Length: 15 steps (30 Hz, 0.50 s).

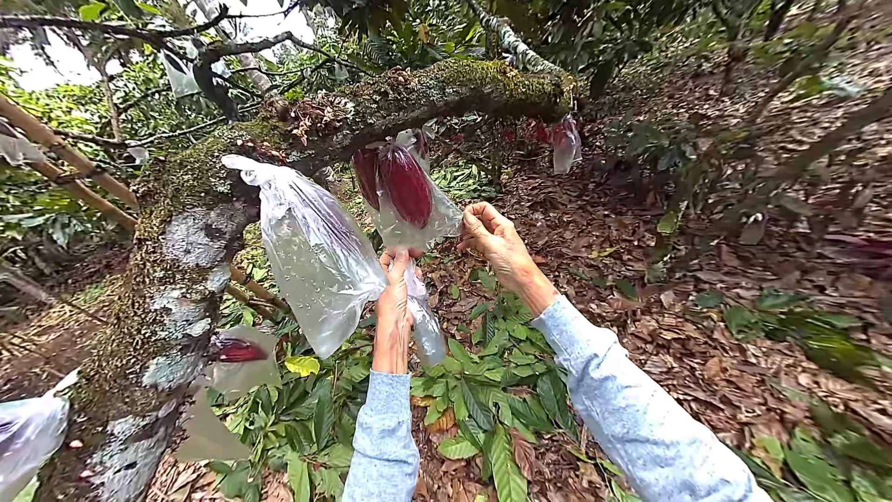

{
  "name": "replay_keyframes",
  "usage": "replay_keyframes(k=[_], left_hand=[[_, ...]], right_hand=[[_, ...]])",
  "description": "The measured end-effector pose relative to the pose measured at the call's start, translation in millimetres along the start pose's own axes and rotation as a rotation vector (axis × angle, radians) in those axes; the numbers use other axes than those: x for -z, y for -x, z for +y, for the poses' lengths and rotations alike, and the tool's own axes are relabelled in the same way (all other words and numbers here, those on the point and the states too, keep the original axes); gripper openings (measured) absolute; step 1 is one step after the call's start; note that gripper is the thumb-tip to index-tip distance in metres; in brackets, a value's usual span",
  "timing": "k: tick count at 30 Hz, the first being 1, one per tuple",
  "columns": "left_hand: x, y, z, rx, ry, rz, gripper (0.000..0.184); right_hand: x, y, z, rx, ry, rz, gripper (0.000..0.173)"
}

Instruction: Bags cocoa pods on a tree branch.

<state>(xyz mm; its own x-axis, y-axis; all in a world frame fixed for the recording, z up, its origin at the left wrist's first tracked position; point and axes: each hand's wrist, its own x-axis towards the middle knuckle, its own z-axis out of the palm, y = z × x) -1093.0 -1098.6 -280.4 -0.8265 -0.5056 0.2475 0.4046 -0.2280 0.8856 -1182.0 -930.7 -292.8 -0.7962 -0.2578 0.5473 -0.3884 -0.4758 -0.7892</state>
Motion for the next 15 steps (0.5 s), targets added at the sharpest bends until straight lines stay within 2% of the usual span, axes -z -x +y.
replay_keyframes(k=[2, 4, 6, 9, 13, 15], left_hand=[[-0.8, 5.3, 1.0, 0.160, 0.062, 0.032, 0.030], [2.0, 10.9, -0.9, 0.274, 0.099, -0.084, 0.046], [0.0, 16.5, -4.6, 0.312, 0.139, -0.210, 0.054], [-15.0, 20.2, -4.1, 0.330, 0.224, -0.215, 0.049], [-28.0, 14.6, -2.6, 0.310, 0.324, -0.103, 0.026], [-30.6, 12.9, -3.2, 0.299, 0.359, -0.068, 0.019]], right_hand=[[-2.7, -0.2, 3.9, -0.123, -0.070, 0.043, 0.036], [-6.0, -2.7, 8.4, -0.252, -0.104, 0.058, 0.054], [-10.3, -5.4, 10.5, -0.314, -0.124, 0.034, 0.060], [-20.9, -11.0, 7.4, -0.339, -0.165, 0.039, 0.059], [-30.2, -17.0, 4.1, -0.294, -0.225, 0.024, 0.028], [-33.4, -18.4, 5.0, -0.223, -0.245, 0.015, 0.023]])
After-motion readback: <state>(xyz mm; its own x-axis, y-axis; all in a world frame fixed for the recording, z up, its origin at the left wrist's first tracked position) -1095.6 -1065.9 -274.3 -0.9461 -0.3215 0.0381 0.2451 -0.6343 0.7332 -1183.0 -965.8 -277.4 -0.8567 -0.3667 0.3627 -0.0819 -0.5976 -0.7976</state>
